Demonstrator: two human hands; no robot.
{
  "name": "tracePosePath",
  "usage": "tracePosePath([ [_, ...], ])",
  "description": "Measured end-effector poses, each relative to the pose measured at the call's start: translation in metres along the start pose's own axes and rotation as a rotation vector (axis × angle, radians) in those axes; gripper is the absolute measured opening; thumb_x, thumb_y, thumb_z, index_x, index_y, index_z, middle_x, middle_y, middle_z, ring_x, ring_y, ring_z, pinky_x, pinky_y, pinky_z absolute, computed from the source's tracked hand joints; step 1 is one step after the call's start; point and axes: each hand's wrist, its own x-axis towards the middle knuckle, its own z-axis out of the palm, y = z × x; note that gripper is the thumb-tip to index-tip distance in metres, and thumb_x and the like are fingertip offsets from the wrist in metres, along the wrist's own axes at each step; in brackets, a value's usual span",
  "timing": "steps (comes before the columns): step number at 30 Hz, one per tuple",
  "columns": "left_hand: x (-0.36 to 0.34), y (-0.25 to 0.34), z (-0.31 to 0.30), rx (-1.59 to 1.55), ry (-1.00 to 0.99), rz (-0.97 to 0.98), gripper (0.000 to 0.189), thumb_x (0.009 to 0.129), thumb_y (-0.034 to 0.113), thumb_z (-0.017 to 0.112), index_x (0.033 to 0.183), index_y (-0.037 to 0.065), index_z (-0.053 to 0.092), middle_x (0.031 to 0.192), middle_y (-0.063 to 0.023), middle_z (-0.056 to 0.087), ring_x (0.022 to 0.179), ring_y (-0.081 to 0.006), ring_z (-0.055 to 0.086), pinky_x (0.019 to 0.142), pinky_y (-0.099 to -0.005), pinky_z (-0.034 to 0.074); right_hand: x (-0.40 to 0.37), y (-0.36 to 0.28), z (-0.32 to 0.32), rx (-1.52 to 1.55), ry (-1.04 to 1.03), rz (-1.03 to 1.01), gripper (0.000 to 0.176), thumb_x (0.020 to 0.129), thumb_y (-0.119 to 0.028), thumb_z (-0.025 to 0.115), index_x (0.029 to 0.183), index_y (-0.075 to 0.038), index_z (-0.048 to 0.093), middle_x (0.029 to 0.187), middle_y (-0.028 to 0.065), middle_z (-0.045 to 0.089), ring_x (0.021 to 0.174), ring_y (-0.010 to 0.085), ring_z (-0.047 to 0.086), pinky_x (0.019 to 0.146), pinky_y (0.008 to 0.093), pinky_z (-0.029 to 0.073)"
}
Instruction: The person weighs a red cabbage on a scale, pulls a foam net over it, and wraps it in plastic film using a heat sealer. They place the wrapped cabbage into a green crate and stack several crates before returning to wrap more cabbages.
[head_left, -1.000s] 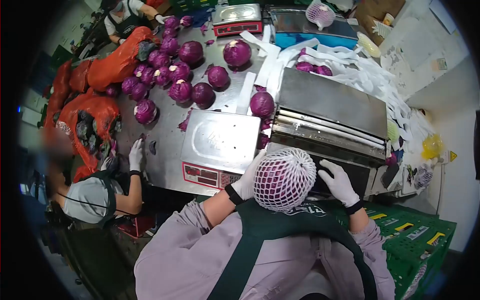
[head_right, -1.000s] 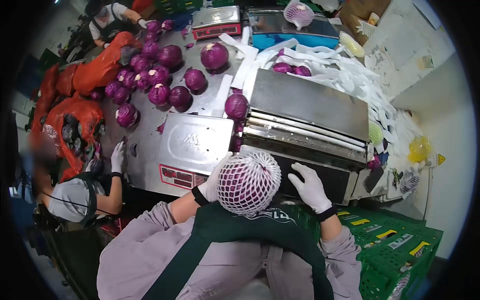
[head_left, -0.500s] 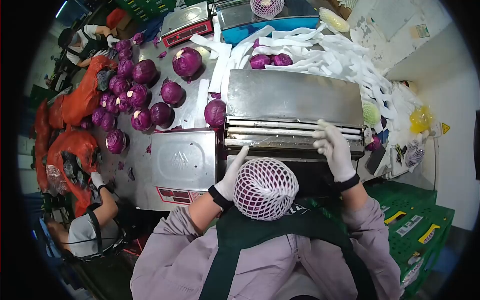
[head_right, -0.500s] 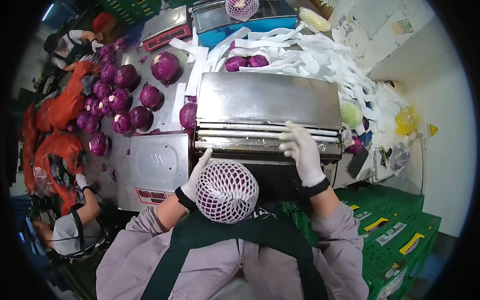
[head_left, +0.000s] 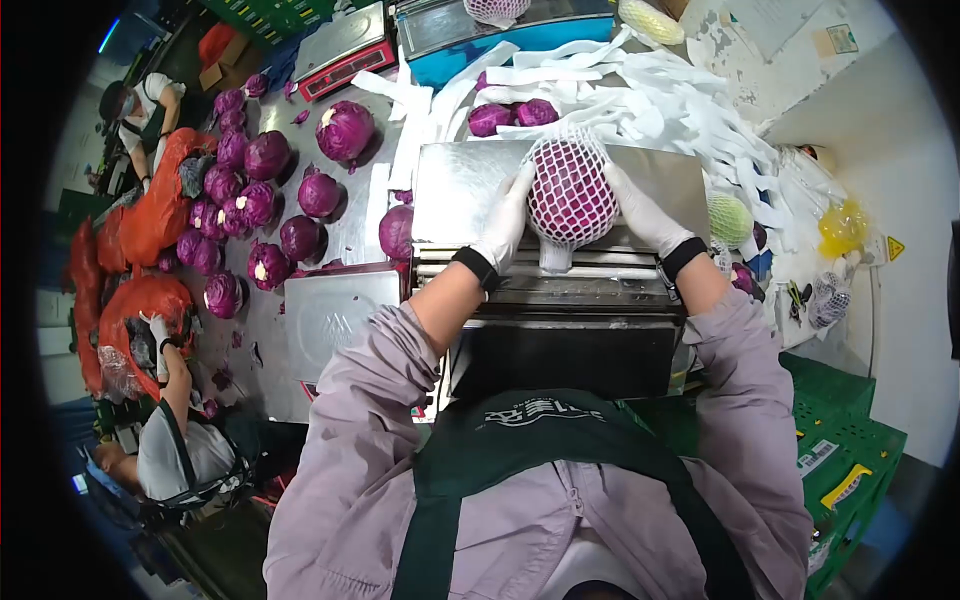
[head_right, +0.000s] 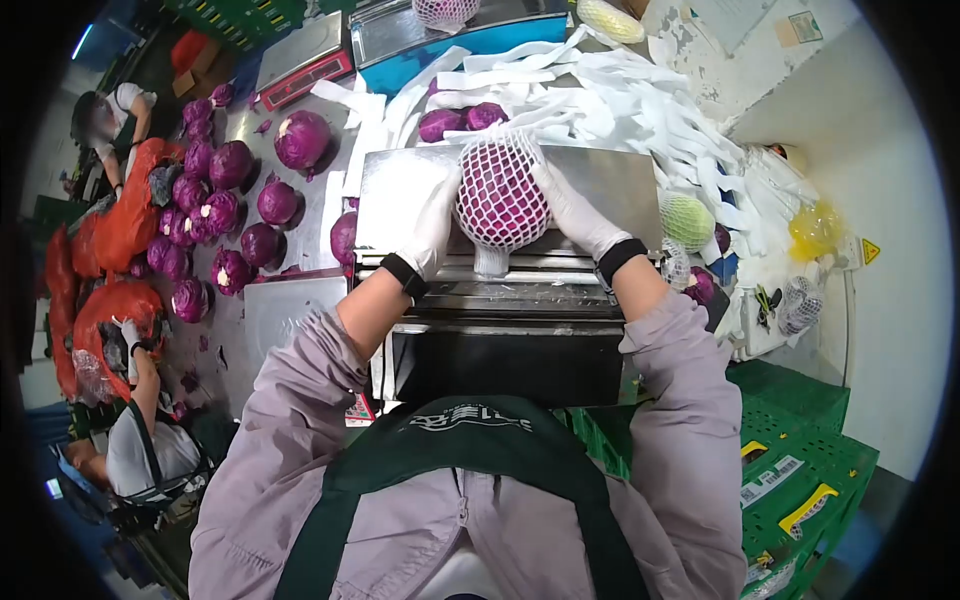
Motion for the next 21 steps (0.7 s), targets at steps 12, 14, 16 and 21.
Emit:
tracePosePath([
  [12,-0.049,0.05,-0.094,1.758,-0.973,0.707,0.061,0.072,0.025,0.071,0.129,0.035,0.051,0.143,-0.0059,0.041,0.13,-0.0318,0.039,0.107,-0.049,0.033,-0.12,0.008,-0.049,-1.212,-0.396,-0.493,0.041,0.073,-0.004,0.06,0.109,-0.022,0.067,0.121,0.0022,0.06,0.11,0.0241,0.055,0.089,0.0397,0.045],
  [14,-0.035,0.031,-0.103,1.781,-1.055,0.899,0.054,0.074,0.022,0.07,0.125,0.034,0.056,0.144,-0.0023,0.04,0.131,-0.0297,0.039,0.106,-0.048,0.035,-0.115,0.011,-0.044,-1.103,-0.317,-0.47,0.035,0.077,-0.007,0.06,0.108,-0.021,0.067,0.119,0.0009,0.061,0.112,0.0233,0.054,0.091,0.0389,0.043],
  [16,-0.043,0.03,-0.104,1.707,-0.964,0.869,0.04,0.075,0.019,0.07,0.114,0.029,0.065,0.135,-0.0012,0.052,0.127,-0.0287,0.045,0.105,-0.0464,0.036,-0.116,0.009,-0.031,-1.103,-0.298,-0.444,0.028,0.079,-0.008,0.06,0.104,-0.018,0.067,0.117,0.0005,0.061,0.116,0.0234,0.051,0.096,0.0393,0.041],
  [21,-0.057,0.014,-0.108,1.417,-0.634,0.606,0.02,0.076,0.013,0.071,0.095,0.019,0.072,0.113,-0.0011,0.067,0.119,-0.0299,0.053,0.099,-0.0406,0.042,-0.119,0.006,-0.05,-1.261,-0.257,-0.435,0.03,0.073,-0.005,0.06,0.101,-0.016,0.067,0.124,0.0021,0.058,0.12,0.0264,0.05,0.096,0.041,0.042],
])
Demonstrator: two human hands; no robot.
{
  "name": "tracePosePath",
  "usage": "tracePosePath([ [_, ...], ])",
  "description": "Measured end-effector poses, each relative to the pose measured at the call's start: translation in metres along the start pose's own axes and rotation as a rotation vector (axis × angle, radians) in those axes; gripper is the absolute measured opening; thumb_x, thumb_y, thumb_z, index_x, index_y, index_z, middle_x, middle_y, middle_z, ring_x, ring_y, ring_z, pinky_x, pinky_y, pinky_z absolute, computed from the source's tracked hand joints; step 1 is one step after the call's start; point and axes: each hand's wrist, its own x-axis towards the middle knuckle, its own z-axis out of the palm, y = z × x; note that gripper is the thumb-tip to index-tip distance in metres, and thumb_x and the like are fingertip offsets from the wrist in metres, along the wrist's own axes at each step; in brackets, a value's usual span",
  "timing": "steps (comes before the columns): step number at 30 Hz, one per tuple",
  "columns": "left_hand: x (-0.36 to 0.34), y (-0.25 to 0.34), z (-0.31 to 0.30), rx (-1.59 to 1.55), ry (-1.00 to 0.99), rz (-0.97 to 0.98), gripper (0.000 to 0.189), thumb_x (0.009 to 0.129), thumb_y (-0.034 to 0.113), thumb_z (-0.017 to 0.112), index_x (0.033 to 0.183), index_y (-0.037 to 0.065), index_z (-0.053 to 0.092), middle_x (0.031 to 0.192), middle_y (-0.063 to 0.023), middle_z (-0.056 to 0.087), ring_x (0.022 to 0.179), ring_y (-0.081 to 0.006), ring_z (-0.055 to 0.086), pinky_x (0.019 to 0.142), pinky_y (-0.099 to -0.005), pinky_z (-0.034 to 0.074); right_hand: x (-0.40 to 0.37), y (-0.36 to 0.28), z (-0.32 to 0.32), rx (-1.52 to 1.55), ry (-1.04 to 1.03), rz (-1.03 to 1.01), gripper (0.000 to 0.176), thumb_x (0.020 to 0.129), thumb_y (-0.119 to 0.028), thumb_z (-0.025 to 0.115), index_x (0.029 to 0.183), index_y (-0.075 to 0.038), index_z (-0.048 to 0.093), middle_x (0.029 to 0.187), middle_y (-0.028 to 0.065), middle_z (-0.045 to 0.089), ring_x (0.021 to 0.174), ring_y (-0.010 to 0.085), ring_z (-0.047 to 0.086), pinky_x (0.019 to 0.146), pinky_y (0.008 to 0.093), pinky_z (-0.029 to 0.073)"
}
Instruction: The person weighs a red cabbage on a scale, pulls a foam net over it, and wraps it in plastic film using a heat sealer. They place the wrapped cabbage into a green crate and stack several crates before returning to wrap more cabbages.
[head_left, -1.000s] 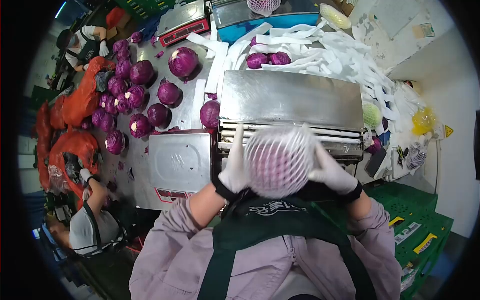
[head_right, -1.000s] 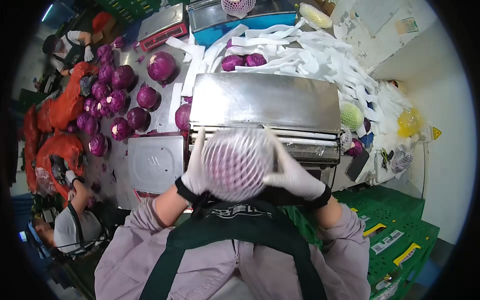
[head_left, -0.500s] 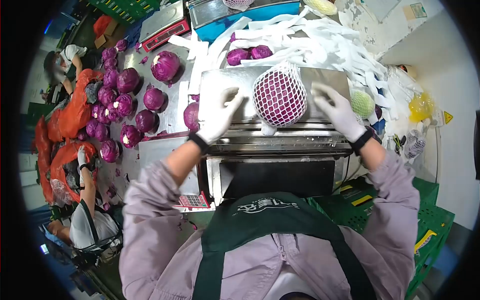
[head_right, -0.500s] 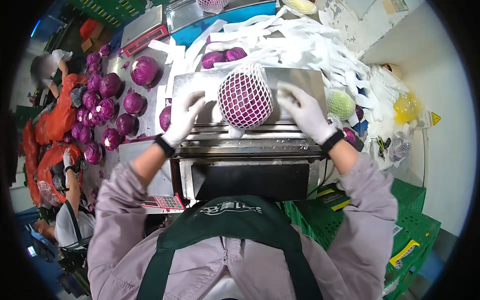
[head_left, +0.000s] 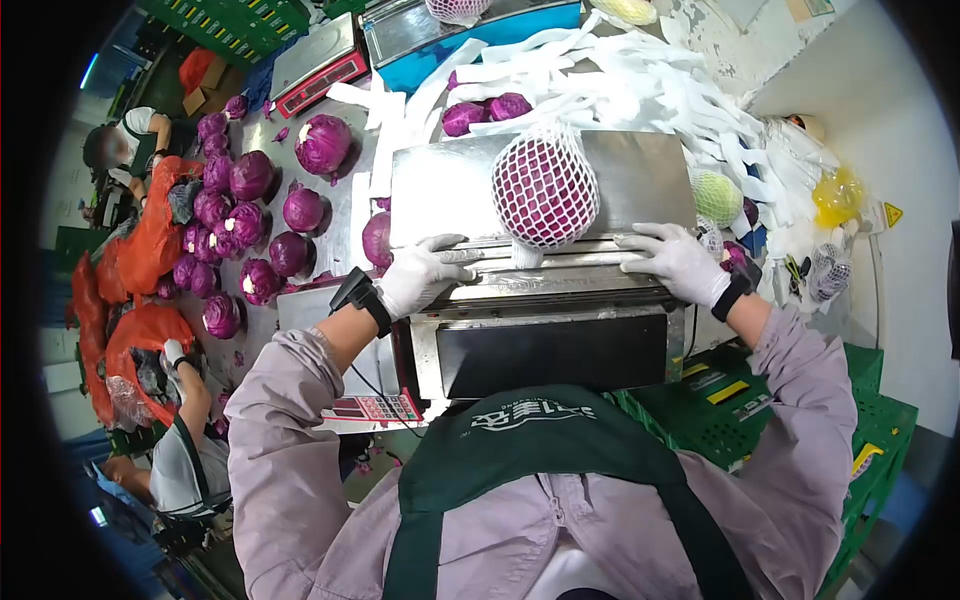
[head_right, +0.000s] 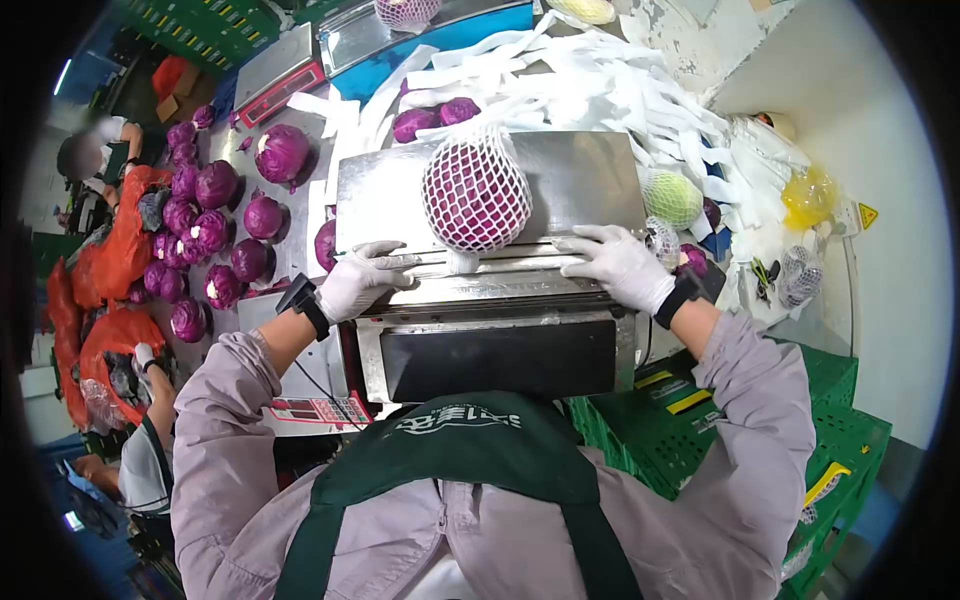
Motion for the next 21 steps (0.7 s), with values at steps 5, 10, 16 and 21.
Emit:
tracePosePath([
  [5,0.009,0.01,-0.007,-0.25,0.063,-0.196,0.008,0.085,0.008,0.063,0.091,0.008,0.067,0.104,-0.0052,0.068,0.115,-0.0274,0.054,0.1,-0.0349,0.04,0.009,0.013,0.016,0.116,-0.003,-0.058,0.017,0.076,-0.007,0.061,0.093,-0.01,0.064,0.117,0.0054,0.06,0.115,0.0285,0.052,0.094,0.0398,0.043],
  [10,-0.039,0.059,-0.028,-0.613,-0.134,-0.49,0.011,0.084,0.003,0.048,0.087,0.0,0.058,0.087,-0.0118,0.063,0.082,-0.0241,0.06,0.076,-0.0344,0.047,-0.005,-0.042,-0.026,0.728,-0.183,0.405,0.01,0.09,-0.008,0.05,0.088,-0.003,0.058,0.084,0.0117,0.064,0.084,0.0259,0.063,0.077,0.033,0.049],
  [16,-0.017,0.091,-0.14,-1.581,-0.314,-0.445,0.037,0.079,0.013,0.052,0.115,0.004,0.054,0.108,-0.0142,0.062,0.1,-0.0263,0.06,0.085,-0.032,0.047,0.035,-0.055,-0.14,1.264,-0.831,0.316,0.014,0.092,-0.008,0.046,0.096,0.0,0.056,0.083,0.0094,0.066,0.079,0.0215,0.065,0.077,0.032,0.05],
  [21,0.1,0.012,-0.134,-0.933,0.404,-0.131,0.057,0.081,0.007,0.048,0.138,0.01,0.043,0.145,-0.013,0.04,0.136,-0.0318,0.032,0.112,-0.0401,0.027,0.098,0.04,-0.104,0.9,0.674,0.333,0.042,0.085,0.003,0.043,0.127,0.005,0.048,0.126,0.0179,0.054,0.124,0.0309,0.047,0.105,0.0434,0.036],
])
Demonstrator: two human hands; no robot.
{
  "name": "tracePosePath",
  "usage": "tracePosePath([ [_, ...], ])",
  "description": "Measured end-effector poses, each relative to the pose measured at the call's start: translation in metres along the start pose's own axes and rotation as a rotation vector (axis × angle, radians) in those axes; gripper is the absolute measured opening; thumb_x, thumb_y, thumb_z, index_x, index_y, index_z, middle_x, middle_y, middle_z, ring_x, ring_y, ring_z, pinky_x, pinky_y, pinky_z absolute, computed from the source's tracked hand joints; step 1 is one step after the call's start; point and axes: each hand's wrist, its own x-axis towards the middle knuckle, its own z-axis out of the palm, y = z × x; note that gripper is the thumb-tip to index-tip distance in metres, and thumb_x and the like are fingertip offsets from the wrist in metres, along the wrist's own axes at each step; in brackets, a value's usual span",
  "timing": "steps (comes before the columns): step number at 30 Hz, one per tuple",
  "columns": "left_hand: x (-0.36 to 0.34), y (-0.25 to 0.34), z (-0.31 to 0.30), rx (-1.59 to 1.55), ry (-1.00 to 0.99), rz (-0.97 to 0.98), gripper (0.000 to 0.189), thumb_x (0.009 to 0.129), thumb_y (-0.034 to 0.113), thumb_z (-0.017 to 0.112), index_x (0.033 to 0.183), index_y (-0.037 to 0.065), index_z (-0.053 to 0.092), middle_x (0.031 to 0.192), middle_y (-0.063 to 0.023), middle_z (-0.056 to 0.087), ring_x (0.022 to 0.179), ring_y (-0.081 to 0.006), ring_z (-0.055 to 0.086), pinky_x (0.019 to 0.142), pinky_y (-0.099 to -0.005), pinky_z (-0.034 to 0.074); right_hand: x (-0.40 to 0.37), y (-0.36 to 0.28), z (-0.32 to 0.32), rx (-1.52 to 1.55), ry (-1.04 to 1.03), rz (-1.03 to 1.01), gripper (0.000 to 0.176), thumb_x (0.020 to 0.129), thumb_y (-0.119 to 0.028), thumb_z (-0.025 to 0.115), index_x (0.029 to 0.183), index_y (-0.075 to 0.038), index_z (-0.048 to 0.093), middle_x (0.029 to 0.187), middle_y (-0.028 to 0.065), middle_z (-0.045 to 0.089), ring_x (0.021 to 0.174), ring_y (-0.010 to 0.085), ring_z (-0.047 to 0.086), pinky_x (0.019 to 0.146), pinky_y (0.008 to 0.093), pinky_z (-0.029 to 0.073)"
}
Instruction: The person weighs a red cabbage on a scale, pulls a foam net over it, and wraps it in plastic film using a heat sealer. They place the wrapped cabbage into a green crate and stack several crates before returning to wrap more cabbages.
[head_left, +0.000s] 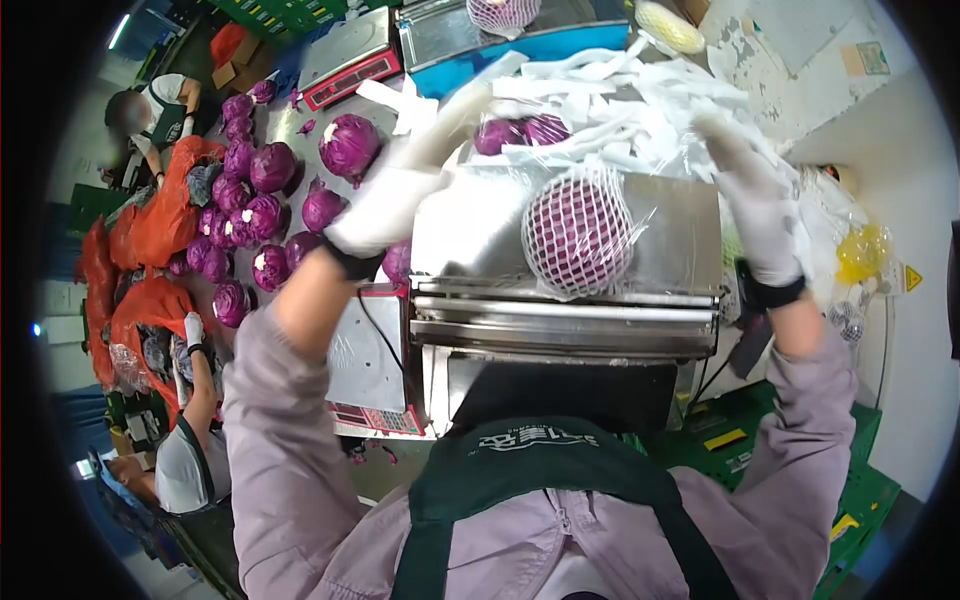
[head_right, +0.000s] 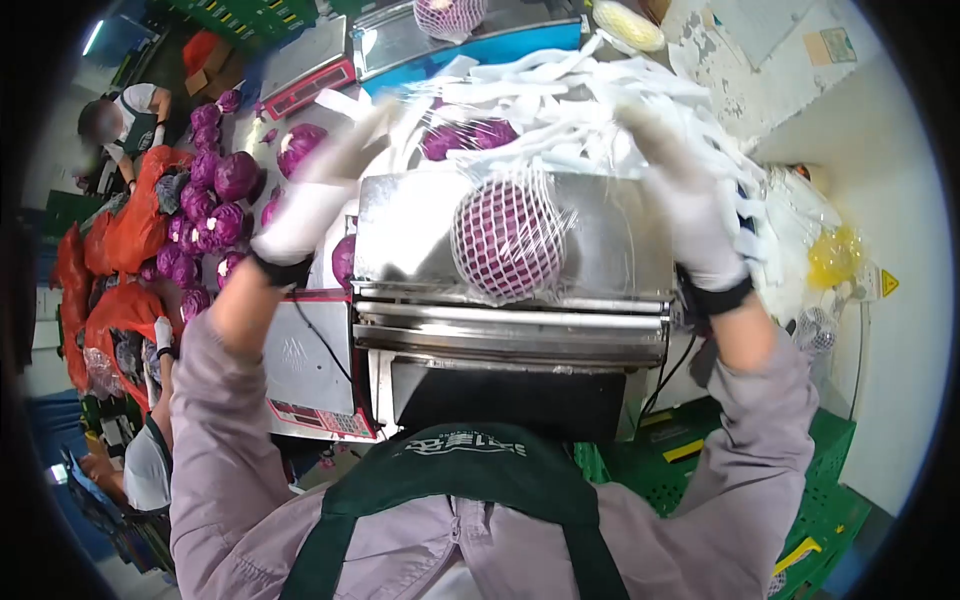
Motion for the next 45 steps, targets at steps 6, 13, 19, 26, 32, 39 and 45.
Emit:
tracePosePath([
  [6,0.022,-0.127,0.025,1.05,-0.39,0.158,0.071,0.079,0.039,0.064,0.141,0.019,0.038,0.143,-0.0099,0.041,0.136,-0.0385,0.028,0.112,-0.0525,0.019,-0.031,0.124,0.052,-0.917,-0.462,-0.234,0.065,0.079,-0.011,0.057,0.14,-0.002,0.036,0.144,0.0202,0.035,0.133,0.0326,0.035,0.112,0.0482,0.024],
  [13,-0.022,-0.103,0.033,0.366,-0.413,0.07,0.073,0.066,0.031,0.083,0.127,0.006,0.05,0.123,-0.0134,0.058,0.112,-0.0241,0.055,0.098,-0.0349,0.045,-0.04,0.047,0.065,-0.346,-0.818,0.217,0.057,0.077,-0.013,0.073,0.128,-0.003,0.05,0.128,0.0108,0.055,0.114,0.0193,0.053,0.101,0.0328,0.041],
  [19,-0.161,-0.057,0.055,-0.473,-0.758,-0.951,0.067,0.097,0.057,0.033,0.118,-0.002,0.054,0.098,-0.0163,0.068,0.079,-0.0201,0.067,0.074,-0.0299,0.055,-0.137,-0.055,0.091,0.679,-0.769,1.311,0.054,0.098,-0.034,0.042,0.139,0.001,0.035,0.135,0.0253,0.045,0.13,0.0335,0.041,0.11,0.0466,0.032],
  [26,-0.316,-0.035,0.025,-1.422,-0.084,-0.878,0.081,0.094,0.062,0.024,0.139,-0.006,0.033,0.138,-0.0213,0.044,0.128,-0.0334,0.044,0.107,-0.0449,0.035,-0.21,-0.056,0.08,0.938,-0.333,1.456,0.083,0.091,-0.062,0.038,0.129,0.012,0.043,0.129,0.0343,0.047,0.119,0.0472,0.049,0.101,0.0569,0.039],
  [32,-0.35,-0.024,0.041,-0.719,0.115,-0.801,0.052,0.1,0.038,0.04,0.132,-0.002,0.044,0.124,-0.0185,0.057,0.112,-0.0281,0.059,0.095,-0.0382,0.048,-0.213,-0.082,0.1,0.9,-0.323,1.197,0.063,0.097,-0.042,0.031,0.128,0.011,0.046,0.131,0.0335,0.046,0.12,0.0445,0.05,0.102,0.0516,0.04],
  [39,-0.416,-0.108,0.0,-0.954,0.293,-1.065,0.036,0.101,0.032,0.034,0.097,0.003,0.055,0.07,-0.0069,0.057,0.06,-0.0185,0.056,0.059,-0.0312,0.047,-0.312,-0.014,0.115,0.772,0.036,1.315,0.031,0.095,-0.028,0.053,0.094,0.003,0.058,0.075,0.0065,0.06,0.071,0.0176,0.062,0.06,0.026,0.052],
  [45,-0.379,-0.177,0.088,-0.337,-0.117,-1.172,0.023,0.091,0.026,0.053,0.074,0.01,0.055,0.054,0.0048,0.044,0.036,-0.0078,0.03,0.035,-0.0238,0.025,-0.395,0.093,0.218,1.331,-0.026,1.289,0.027,0.096,-0.026,0.05,0.11,-0.004,0.059,0.098,0.0093,0.063,0.087,0.0188,0.063,0.073,0.0285,0.052],
])
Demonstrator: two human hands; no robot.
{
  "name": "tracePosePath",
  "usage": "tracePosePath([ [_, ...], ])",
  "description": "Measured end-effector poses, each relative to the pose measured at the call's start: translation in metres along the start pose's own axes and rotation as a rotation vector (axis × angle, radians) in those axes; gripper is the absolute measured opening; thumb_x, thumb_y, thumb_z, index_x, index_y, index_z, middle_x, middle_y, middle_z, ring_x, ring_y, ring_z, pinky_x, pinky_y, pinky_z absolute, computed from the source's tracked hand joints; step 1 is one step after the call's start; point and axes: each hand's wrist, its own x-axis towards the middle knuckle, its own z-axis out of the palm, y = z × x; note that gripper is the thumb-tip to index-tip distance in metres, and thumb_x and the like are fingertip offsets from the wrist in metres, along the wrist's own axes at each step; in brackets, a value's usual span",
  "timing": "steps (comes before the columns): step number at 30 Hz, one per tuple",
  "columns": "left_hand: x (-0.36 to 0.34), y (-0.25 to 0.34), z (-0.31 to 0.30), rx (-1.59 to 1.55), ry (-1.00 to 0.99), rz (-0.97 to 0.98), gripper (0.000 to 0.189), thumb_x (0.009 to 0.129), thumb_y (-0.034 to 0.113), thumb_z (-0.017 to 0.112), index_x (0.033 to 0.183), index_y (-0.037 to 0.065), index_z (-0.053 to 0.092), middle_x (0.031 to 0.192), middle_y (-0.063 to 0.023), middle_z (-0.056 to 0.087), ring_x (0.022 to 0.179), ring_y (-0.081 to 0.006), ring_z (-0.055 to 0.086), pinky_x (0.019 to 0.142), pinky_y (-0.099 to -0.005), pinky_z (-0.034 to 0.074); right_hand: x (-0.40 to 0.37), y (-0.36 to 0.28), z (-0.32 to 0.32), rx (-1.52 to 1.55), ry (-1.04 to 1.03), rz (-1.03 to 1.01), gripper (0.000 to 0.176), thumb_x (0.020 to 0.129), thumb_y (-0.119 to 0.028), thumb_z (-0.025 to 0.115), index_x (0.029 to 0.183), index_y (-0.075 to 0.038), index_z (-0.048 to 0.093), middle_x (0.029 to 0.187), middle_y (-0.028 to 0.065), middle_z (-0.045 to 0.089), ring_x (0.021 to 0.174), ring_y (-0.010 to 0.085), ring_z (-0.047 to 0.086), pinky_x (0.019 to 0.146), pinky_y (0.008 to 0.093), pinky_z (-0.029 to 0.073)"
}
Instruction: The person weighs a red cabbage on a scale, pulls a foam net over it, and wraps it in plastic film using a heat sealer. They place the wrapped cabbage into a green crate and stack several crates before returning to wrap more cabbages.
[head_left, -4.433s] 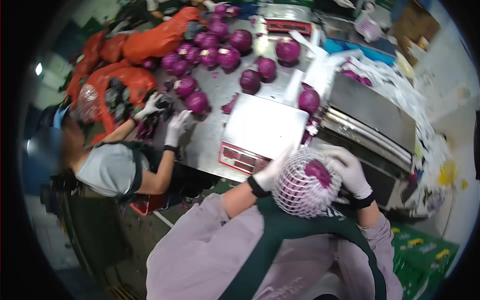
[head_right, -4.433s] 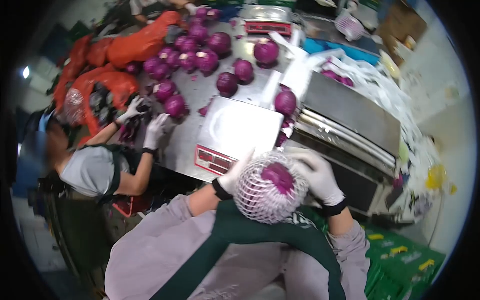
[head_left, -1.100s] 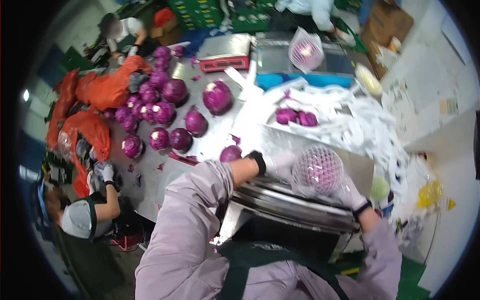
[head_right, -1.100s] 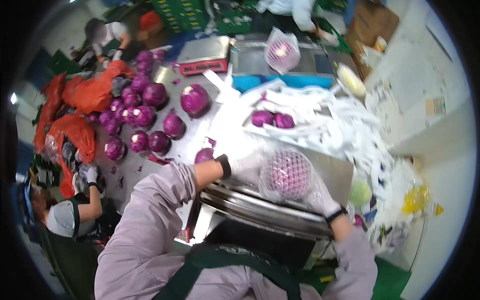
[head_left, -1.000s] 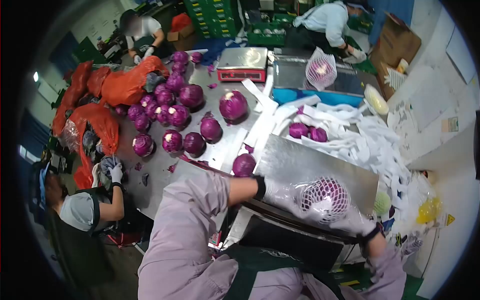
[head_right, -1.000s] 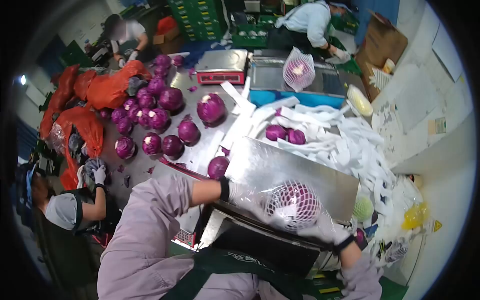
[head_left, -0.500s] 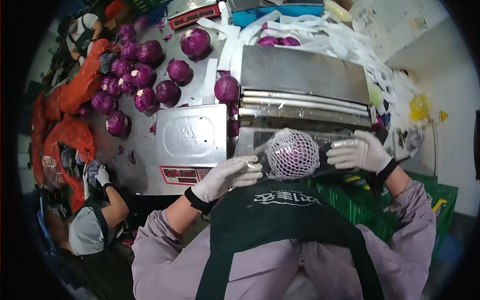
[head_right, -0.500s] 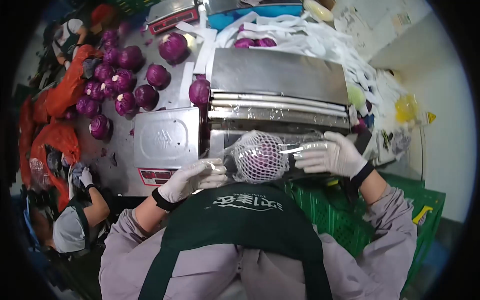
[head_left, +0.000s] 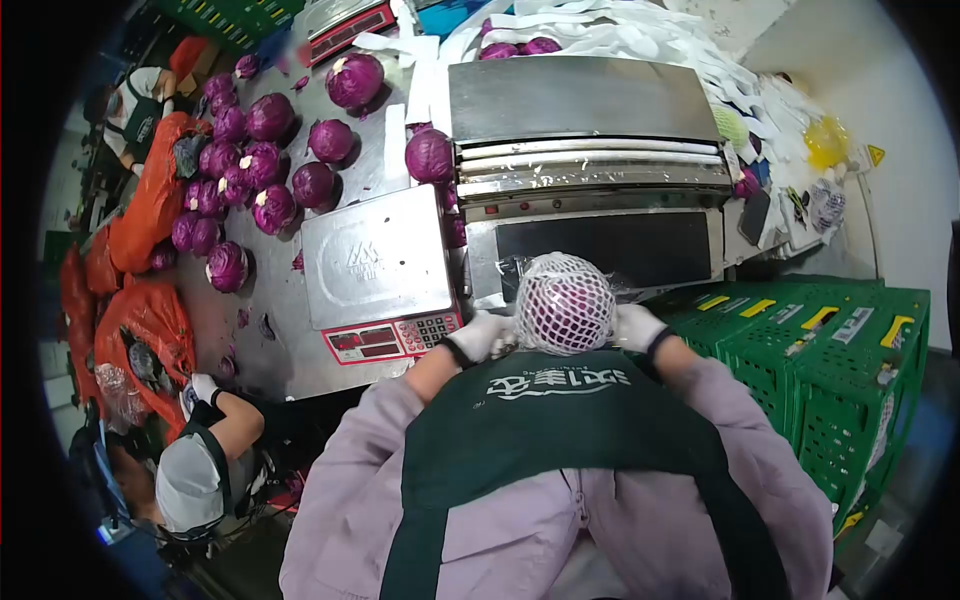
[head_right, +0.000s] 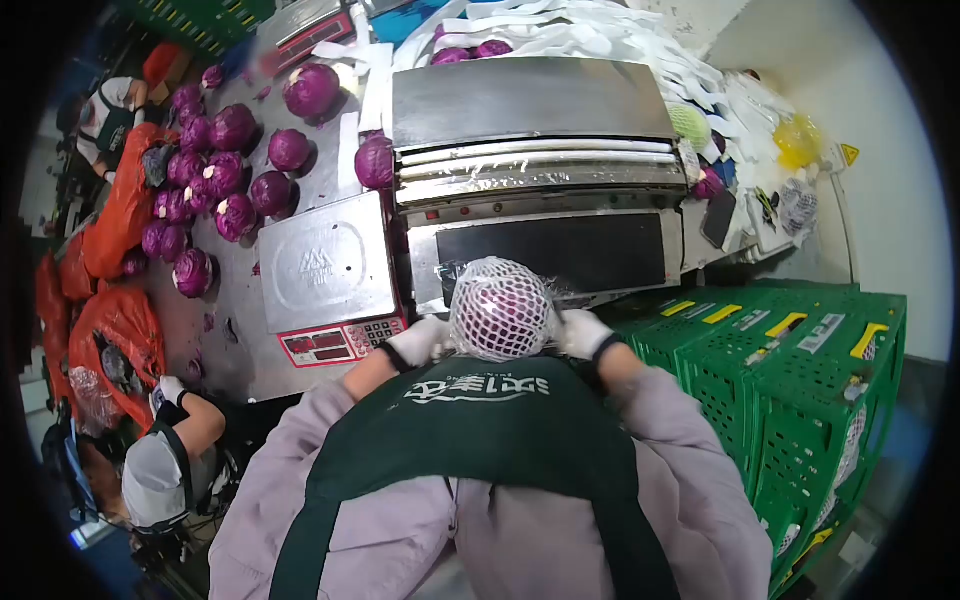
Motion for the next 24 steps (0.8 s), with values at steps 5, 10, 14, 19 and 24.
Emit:
tracePosePath([
  [5,0.085,-0.06,-0.003,1.047,0.111,0.972,0.032,0.094,0.022,0.041,0.118,0.002,0.051,0.109,-0.0129,0.056,0.093,-0.0283,0.053,0.081,-0.0402,0.042,0.049,0.03,0.069,-0.238,-0.26,-0.139,0.038,0.096,-0.019,0.051,0.131,-0.006,0.049,0.123,0.0097,0.058,0.108,0.0176,0.057,0.089,0.0307,0.05],
  [10,0.04,0.047,0.037,0.474,-0.068,0.603,0.04,0.093,0.023,0.043,0.127,0.003,0.05,0.122,-0.0165,0.057,0.107,-0.0321,0.055,0.093,-0.0431,0.043,0.012,0.012,0.113,-0.524,-0.227,-0.26,0.04,0.095,-0.02,0.052,0.132,-0.005,0.048,0.124,0.0096,0.058,0.109,0.0171,0.056,0.09,0.0307,0.049],
  [14,-0.054,0.151,0.119,0.517,-0.31,0.667,0.042,0.091,0.024,0.047,0.128,0.005,0.051,0.124,-0.0165,0.055,0.109,-0.0315,0.054,0.094,-0.0431,0.043,-0.008,0.013,0.132,-0.627,-0.247,-0.304,0.041,0.095,-0.02,0.053,0.133,-0.005,0.047,0.125,0.0096,0.057,0.11,0.0167,0.055,0.091,0.0307,0.048],
  [19,-0.135,0.16,0.182,1.597,-0.305,1.069,0.045,0.088,0.027,0.051,0.128,0.006,0.051,0.126,-0.0165,0.054,0.112,-0.0309,0.053,0.096,-0.043,0.042,-0.059,0.032,0.112,-0.671,-0.199,-0.368,0.043,0.095,-0.021,0.054,0.134,-0.005,0.046,0.127,0.0096,0.056,0.112,0.0162,0.054,0.092,0.0307,0.048],
  [24,-0.091,0.111,0.129,1.67,-0.39,1.033,0.049,0.087,0.035,0.056,0.128,0.009,0.051,0.127,-0.0152,0.054,0.112,-0.0288,0.054,0.094,-0.0426,0.043,-0.132,0.056,0.072,-0.667,0.185,-0.721,0.055,0.093,-0.025,0.058,0.14,-0.005,0.039,0.127,0.0095,0.056,0.114,0.0151,0.053,0.095,0.0293,0.045],
])
